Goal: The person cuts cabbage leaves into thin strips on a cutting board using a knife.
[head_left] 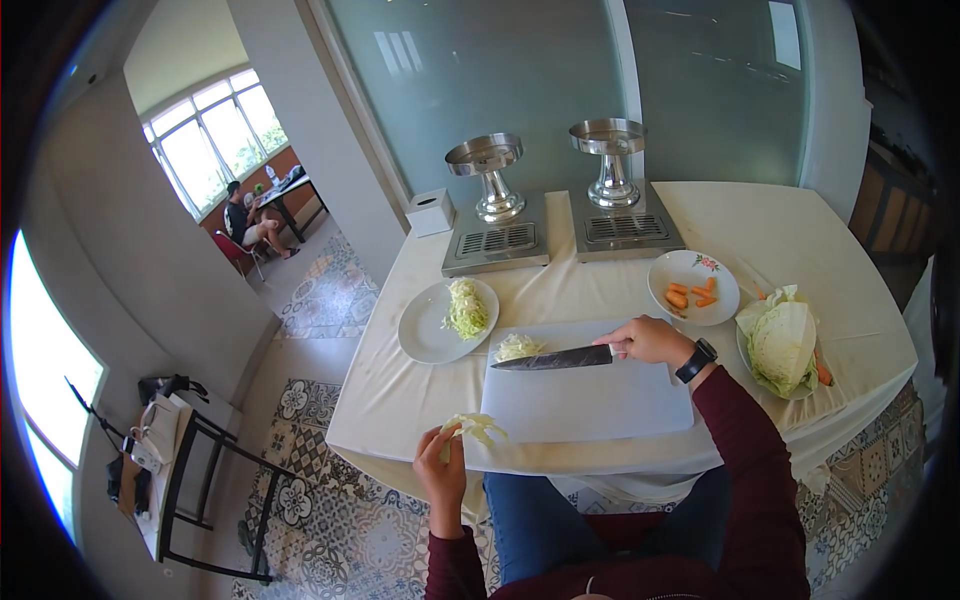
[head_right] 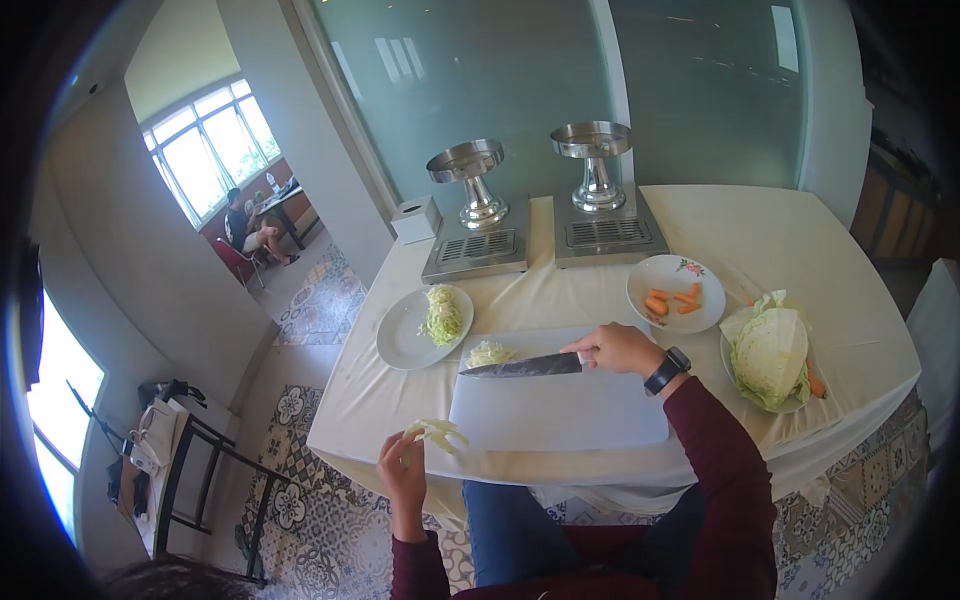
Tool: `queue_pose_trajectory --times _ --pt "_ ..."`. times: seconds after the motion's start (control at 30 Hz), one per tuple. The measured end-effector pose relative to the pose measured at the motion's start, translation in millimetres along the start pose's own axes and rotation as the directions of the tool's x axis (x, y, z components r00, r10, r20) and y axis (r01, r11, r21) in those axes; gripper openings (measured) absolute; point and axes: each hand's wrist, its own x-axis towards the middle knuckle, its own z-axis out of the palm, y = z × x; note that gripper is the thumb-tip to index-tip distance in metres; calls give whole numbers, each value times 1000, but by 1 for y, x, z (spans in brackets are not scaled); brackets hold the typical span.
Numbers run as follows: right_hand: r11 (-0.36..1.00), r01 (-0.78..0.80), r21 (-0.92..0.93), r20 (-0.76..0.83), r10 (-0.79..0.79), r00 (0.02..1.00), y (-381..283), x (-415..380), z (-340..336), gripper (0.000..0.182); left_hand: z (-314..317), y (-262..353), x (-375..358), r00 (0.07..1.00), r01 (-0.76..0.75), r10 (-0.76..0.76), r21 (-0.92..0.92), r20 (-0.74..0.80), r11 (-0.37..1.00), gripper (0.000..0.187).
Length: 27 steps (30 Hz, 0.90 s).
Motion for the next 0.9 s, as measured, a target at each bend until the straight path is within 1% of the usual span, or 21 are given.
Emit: queue_pose_trajectory --times 0.1,0.23,0.3,0.37,0.4,0.43,0.47,0.5,0.57,0.67,0.73,0.77,0.8,0.87,0.9 --pt "1000 -27 4 -7 27 1000 -1 -9 -7 37 14 9 5 998 11 -8 -55 58 998 18" --pt "998 -25 58 -82 30 996 2 -20 -9 43 58 24 10 986 0 19 -111 166 994 18" --pt "998 -24 50 -121 30 992 4 -25 -9 47 89 38 6 977 -33 59 -128 206 991 18" --pt "998 -12 63 -187 23 982 1 -30 -9 49 125 48 -3 973 -90 122 -168 193 982 20" --pt "998 -5 66 -219 19 975 0 -33 -10 51 138 54 -7 957 -125 169 -187 236 974 21" --pt "999 -14 52 -239 26 971 0 -36 -10 47 148 57 -9 937 -160 215 -209 276 965 23" --pt "999 -23 37 -260 32 965 1 -38 -9 44 155 51 -12 884 -250 294 -163 364 954 27" --pt "999 -32 23 -283 38 958 2 -42 -9 40 155 53 -14 855 -291 333 -163 397 943 27" --pt "998 -3 -70 -326 -20 945 7 -48 -8 43 147 52 -12 789 -369 402 -164 465 915 30" --pt "981 44 -187 -380 -114 918 3 -55 -9 45 126 59 17 835 -252 401 -386 377 887 32" --pt "961 90 -263 -406 -195 893 2 -55 -5 44 121 60 40 896 -343 386 -210 219 915 30" --pt "945 116 -306 -419 -243 875 3 -53 -3 43 119 59 50 912 -375 388 -113 136 920 29" --pt "926 140 -350 -430 -292 854 1 -52 -2 42 117 55 58 898 -414 418 -59 135 908 28" --pt "933 148 -329 -441 -290 849 -9 -52 2 39 118 46 73 863 -495 486 46 136 867 26" --pt "936 151 -317 -445 -287 848 -15 -53 4 37 118 46 77 846 -527 515 66 140 847 25"
